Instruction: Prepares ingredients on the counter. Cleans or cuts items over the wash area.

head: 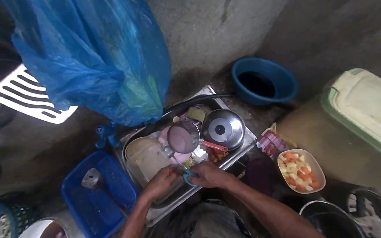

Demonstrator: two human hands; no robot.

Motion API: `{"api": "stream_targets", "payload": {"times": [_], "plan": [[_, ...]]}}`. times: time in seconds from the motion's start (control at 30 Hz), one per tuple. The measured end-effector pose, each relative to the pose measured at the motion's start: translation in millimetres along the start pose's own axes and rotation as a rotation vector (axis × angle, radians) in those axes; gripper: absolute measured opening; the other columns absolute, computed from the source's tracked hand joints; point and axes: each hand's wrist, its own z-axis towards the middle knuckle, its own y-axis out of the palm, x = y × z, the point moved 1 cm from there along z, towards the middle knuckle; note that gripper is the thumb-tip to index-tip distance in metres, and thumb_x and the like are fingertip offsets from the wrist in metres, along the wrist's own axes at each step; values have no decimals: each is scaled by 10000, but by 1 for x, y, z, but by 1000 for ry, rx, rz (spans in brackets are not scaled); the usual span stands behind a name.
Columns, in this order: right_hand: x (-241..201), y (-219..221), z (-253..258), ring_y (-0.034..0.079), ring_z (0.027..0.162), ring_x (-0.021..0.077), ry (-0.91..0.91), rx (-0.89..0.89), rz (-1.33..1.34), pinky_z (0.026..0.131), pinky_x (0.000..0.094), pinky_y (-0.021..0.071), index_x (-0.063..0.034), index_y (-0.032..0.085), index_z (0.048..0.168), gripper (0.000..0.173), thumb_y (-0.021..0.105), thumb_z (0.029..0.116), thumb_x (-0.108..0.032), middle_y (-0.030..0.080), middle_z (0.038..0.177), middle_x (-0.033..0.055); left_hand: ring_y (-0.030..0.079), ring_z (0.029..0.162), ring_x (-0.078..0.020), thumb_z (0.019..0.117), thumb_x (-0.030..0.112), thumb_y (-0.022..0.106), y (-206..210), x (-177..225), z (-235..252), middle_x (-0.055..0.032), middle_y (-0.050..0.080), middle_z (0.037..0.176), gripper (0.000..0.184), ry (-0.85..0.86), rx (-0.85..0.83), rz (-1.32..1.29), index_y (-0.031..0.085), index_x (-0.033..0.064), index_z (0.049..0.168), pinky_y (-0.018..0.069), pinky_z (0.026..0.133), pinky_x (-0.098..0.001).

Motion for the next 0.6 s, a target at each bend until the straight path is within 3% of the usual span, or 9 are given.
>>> {"api": "stream_targets", "payload": {"times": [0.07,0.17,0.27,0.33,0.43,0.53,0.6], "plan": [[5,-1,0,662,812,373,23,-14,-3,763,584,516,32,677,970,450,530,1059,-384,659,823,204,532,613,-93,1055,202,488,0,-8,1,-23,619,859,279,-20,21,-6,619,56,1254,477,569,-271],[11,-15,3,679,997,431,203,-88,-110,887,647,502,8,677,1130,493,470,1079,-436,699,1004,243,528,610,-84,1059,195,481,-2,-22,-17,-32,636,890,305,-68,109,-77,595,40,1296,460,550,-257],[17,-29,14,655,1116,467,336,-120,-262,943,679,480,-28,656,1241,537,431,1082,-489,697,1122,262,492,532,-58,1026,182,482,-4,-35,-62,-9,634,812,301,-54,262,-261,613,55,1266,408,463,-212],[16,-35,25,649,1124,470,351,-142,-317,934,675,482,-10,643,1237,565,408,1086,-501,686,1131,272,464,477,-22,989,152,461,1,-42,-97,12,634,769,275,-9,359,-466,621,55,1191,378,408,-164],[16,-33,49,640,1136,478,373,-245,-402,935,686,478,12,633,1225,579,375,1097,-489,673,1151,286,508,479,-14,966,177,496,13,-60,-139,14,667,793,227,106,403,-698,635,101,1129,414,405,-155],[22,-21,68,643,1117,494,403,-308,-476,891,708,493,34,667,1155,444,514,1064,-373,668,1155,297,551,518,-25,943,264,656,32,-80,-163,4,694,835,198,223,411,-852,690,167,1112,453,437,-166],[28,-16,74,637,1147,493,398,-254,-457,916,703,489,26,675,1169,395,556,1047,-330,670,1184,295,566,530,-22,917,268,702,44,-90,-169,-5,709,860,223,289,427,-914,709,189,1126,465,448,-164]]}}
